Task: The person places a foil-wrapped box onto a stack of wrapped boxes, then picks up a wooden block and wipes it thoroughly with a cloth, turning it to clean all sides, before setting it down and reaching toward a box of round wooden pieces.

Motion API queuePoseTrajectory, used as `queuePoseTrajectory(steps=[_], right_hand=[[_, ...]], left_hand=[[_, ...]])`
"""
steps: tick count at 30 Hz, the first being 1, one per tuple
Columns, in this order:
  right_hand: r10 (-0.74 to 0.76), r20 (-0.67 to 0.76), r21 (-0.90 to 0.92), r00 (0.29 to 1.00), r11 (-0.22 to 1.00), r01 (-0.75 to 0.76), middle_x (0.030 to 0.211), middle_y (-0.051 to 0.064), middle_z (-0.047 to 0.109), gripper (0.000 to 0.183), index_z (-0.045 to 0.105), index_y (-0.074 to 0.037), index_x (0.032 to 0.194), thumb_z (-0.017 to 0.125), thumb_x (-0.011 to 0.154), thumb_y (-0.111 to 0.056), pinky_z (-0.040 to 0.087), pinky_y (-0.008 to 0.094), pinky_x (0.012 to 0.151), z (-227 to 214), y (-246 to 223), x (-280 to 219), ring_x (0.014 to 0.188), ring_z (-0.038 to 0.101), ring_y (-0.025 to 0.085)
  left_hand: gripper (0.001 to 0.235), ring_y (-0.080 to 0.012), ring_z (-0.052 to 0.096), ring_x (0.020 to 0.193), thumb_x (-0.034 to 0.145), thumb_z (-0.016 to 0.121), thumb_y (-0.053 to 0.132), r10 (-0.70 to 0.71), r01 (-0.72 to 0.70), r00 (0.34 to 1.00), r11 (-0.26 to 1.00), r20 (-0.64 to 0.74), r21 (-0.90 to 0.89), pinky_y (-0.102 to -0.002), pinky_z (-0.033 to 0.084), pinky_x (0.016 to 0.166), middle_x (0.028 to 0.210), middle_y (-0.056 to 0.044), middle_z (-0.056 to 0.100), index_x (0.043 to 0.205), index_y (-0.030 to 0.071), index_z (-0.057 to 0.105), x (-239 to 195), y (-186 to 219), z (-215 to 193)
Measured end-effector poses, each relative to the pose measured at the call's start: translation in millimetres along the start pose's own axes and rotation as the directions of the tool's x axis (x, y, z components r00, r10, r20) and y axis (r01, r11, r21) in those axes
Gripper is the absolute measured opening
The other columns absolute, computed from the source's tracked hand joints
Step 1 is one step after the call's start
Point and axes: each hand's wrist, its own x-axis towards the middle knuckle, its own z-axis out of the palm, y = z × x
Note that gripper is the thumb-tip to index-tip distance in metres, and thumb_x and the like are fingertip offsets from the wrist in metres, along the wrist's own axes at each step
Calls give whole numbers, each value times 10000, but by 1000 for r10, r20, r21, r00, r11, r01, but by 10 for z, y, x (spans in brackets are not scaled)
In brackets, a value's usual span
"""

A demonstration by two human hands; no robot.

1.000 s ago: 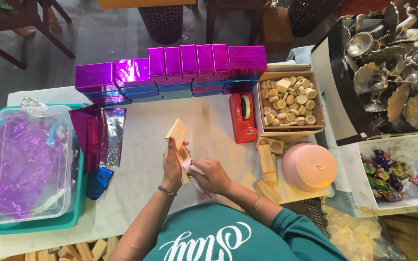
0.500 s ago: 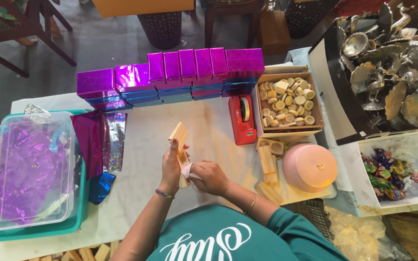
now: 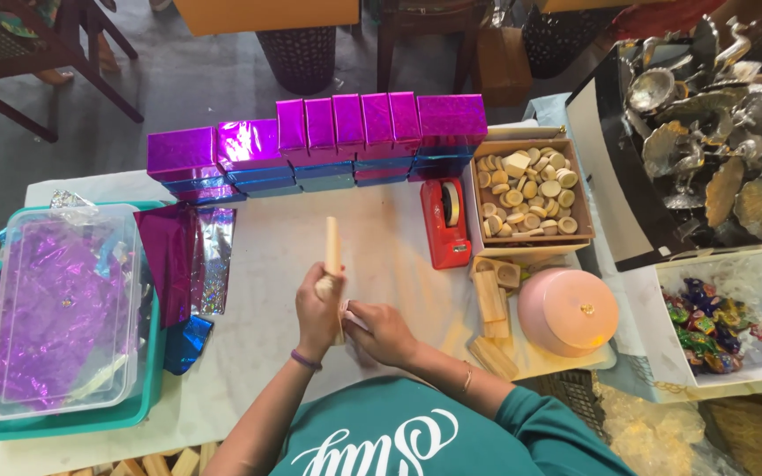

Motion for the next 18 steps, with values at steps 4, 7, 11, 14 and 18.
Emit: queuePoseTrajectory(steps=[4, 7, 11, 14, 18], right_hand=[[179, 50, 364, 983, 913, -184, 885, 100, 728, 148, 706, -33, 1049, 620, 967, -122, 547, 300, 771, -138, 294, 19, 824, 696, 140], [178, -196, 389, 964, 917, -91, 937, 147, 694, 123, 720, -28, 1000, 614, 990, -90, 546, 297, 787, -244, 333, 60, 859, 670, 191], [-270, -433, -220, 860, 957, 189, 1194, 200, 639, 214, 689, -33, 1082, 643, 880, -88, 446, 430, 934, -495, -459, 389, 1056, 635, 375], [-335, -423, -347, 842, 918, 191, 1258, 186, 676, 249, 691, -66, 1137, 620, 904, -120, 435, 463, 996, -556, -320, 567, 1117, 662, 388], [-135, -460, -51, 878, 991, 125, 1147, 114, 746, 176, 695, -67, 1119, 608, 987, -145, 500, 452, 1042, -421, -18, 599, 1013, 718, 266]], left_hand=[[623, -120, 605, 729, 993, 582, 600, 111, -115, 993, 983, 34, 142, -288, 516, 614, 883, -72, 628, 1283, 53, 515, -15, -4, -18], [658, -108, 599, 721, 1000, 485, 603, -120, 137, 988, 973, 98, -187, -290, 526, 602, 944, -66, 628, 1391, 74, 460, -52, -230, -22], [735, -82, 631, 745, 1012, 307, 670, -323, 422, 901, 807, 288, -414, -259, 524, 643, 920, -32, 651, 1230, 28, 592, -97, -271, 156], [676, -88, 654, 784, 1014, 293, 617, -353, 484, 863, 783, 362, -391, -267, 537, 688, 914, -10, 684, 1162, 42, 617, -170, -215, 204], [606, -143, 631, 728, 1142, 335, 492, -200, 337, 895, 888, 399, -312, -298, 530, 651, 845, -60, 678, 1035, -8, 660, -204, -459, 164]])
